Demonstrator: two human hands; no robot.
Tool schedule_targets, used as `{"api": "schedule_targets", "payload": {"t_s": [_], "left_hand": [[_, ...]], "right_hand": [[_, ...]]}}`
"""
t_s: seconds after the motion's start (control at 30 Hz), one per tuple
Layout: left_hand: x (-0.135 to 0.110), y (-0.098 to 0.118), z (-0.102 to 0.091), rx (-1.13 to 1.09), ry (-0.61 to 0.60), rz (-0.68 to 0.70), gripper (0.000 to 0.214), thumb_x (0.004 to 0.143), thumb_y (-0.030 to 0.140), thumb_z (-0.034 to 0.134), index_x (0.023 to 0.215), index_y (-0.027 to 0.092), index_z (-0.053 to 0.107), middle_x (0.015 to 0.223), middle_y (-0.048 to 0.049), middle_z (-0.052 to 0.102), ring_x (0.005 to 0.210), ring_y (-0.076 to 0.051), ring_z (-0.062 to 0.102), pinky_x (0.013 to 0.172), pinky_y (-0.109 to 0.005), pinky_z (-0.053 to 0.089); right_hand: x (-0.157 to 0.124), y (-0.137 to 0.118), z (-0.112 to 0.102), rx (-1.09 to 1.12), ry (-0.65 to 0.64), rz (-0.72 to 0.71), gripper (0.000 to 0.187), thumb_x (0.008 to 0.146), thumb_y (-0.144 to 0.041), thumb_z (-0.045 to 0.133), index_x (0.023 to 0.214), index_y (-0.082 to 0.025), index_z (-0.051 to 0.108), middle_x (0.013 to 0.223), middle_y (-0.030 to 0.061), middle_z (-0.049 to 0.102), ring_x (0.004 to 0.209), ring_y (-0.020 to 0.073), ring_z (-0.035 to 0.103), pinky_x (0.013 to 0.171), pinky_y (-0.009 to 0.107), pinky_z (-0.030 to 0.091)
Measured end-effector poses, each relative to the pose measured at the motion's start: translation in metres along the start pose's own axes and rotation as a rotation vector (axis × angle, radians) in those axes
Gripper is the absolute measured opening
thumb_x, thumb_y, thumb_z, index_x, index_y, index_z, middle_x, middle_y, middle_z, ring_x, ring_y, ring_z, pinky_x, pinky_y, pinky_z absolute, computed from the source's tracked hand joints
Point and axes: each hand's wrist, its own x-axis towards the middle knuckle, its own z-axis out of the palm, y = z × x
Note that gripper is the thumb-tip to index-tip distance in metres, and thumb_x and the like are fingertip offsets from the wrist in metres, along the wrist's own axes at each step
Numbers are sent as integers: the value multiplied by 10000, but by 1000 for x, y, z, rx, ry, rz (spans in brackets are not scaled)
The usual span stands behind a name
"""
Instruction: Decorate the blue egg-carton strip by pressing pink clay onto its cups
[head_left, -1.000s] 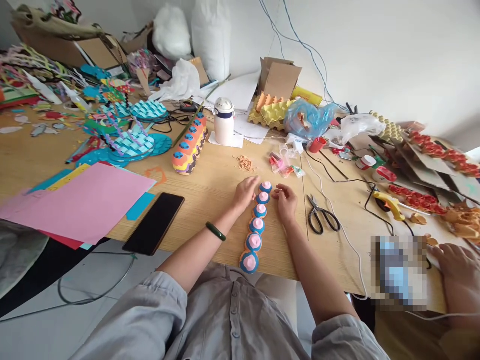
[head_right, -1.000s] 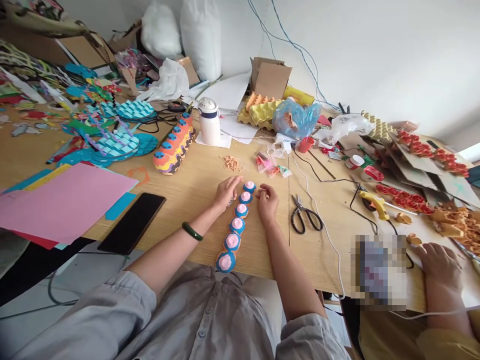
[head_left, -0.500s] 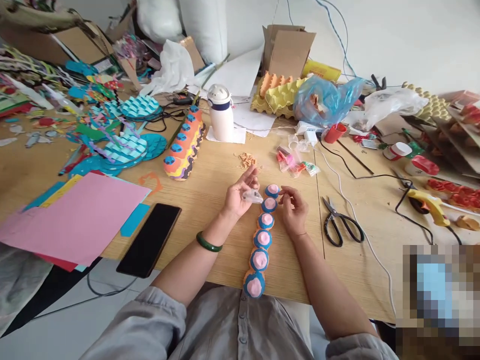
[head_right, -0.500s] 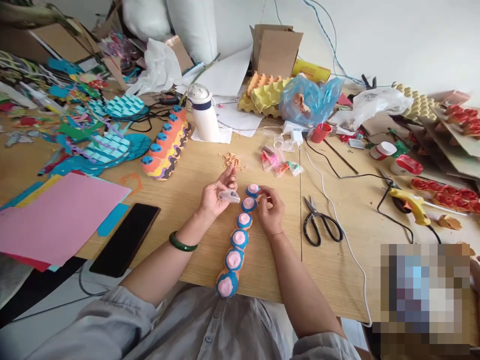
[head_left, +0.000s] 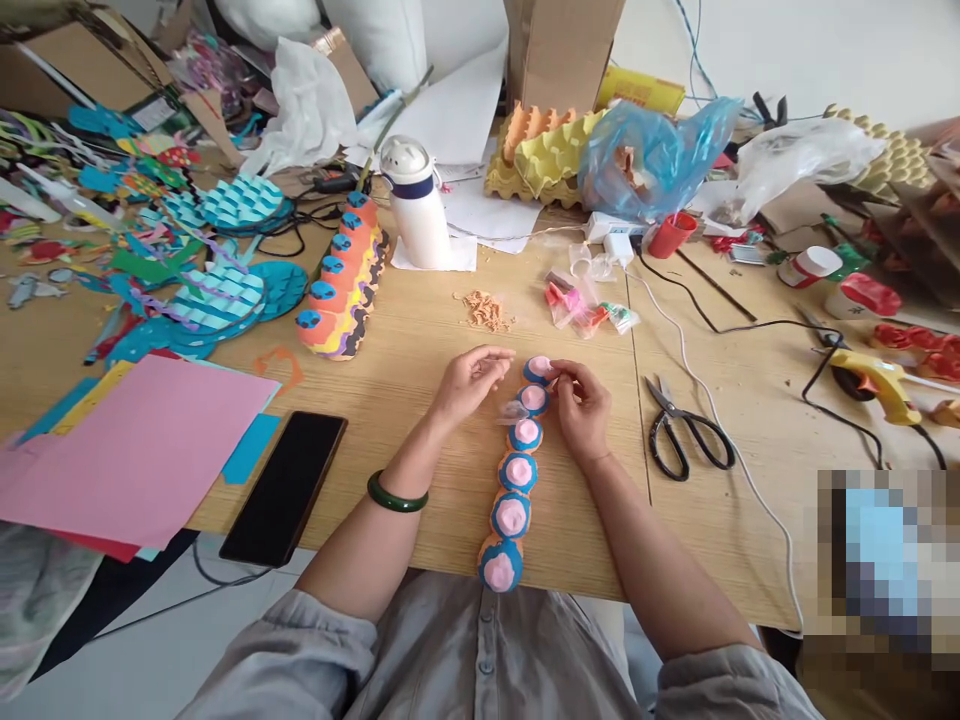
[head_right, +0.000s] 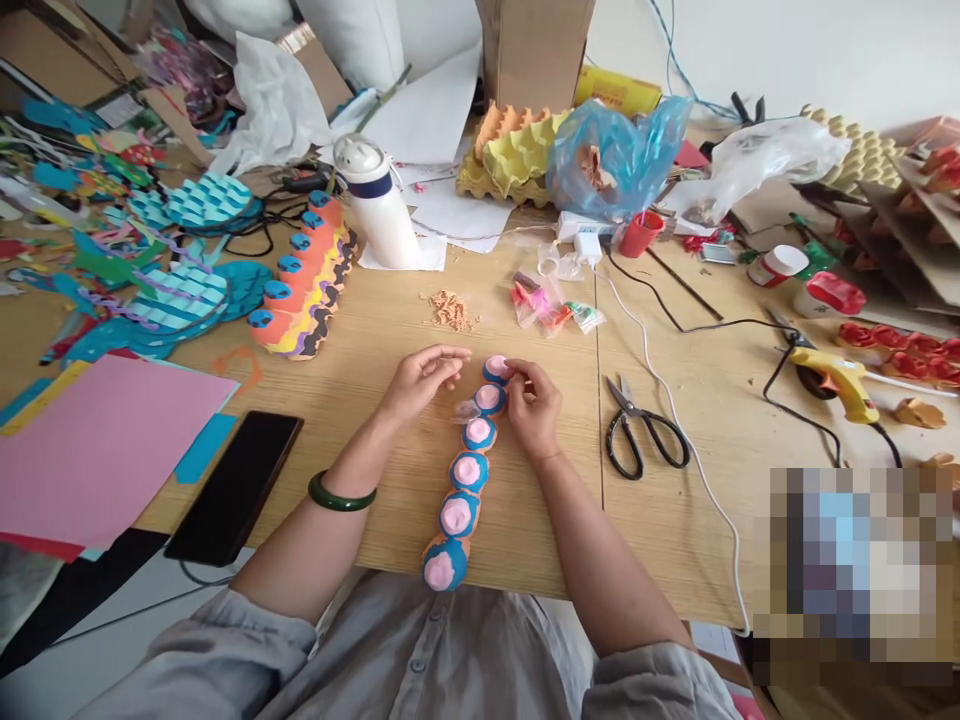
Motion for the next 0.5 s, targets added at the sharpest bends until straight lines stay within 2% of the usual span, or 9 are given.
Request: {"api": "schedule_targets", "payload": {"t_s": [0.1, 0.23, 0.3, 0.37, 0.5], "left_hand": [[-7, 3, -5, 217, -175, 5, 354, 767, 477, 778, 974, 191, 786, 947, -62, 776, 823, -175, 674, 731, -266, 523], [-17, 3, -7, 364, -319, -13, 457, 755, 464, 801, 1147, 232, 775, 1006, -50, 784, 853, -199, 689, 750, -291, 535], [-21, 1, -7, 373, -326, -20, 437, 790, 431, 766, 1173, 219, 763, 1044, -61, 785, 884, -205, 701, 784, -302, 542], [-23, -3, -7, 383, -304, -26, 414, 800, 408, 749, 1160, 204, 762, 994, -63, 791, 847, -199, 705, 767, -300, 542], [-22, -6, -7, 350, -214, 13, 329, 808, 375, 730, 1086, 205, 777, 939, -57, 797, 790, -178, 709, 732, -283, 546]], "right_hand": [[2, 1, 0, 40, 20, 20, 220, 915, -284, 528, 969, -226, 733, 876, 25, 744, 704, 155, 648, 629, 288, 524], [5, 4, 0, 100, 44, 83, 203, 866, -282, 548, 947, -214, 722, 849, 14, 730, 620, 130, 604, 586, 271, 513], [7, 5, 1, 126, 53, 99, 208, 845, -274, 549, 940, -208, 722, 841, 11, 724, 594, 121, 587, 580, 268, 516], [7, 5, 1, 151, 58, 112, 213, 834, -275, 548, 935, -205, 722, 834, 11, 719, 586, 117, 579, 575, 266, 517], [8, 4, 2, 203, 64, 146, 203, 823, -285, 568, 942, -207, 714, 833, 7, 712, 592, 115, 568, 579, 262, 522]]}}
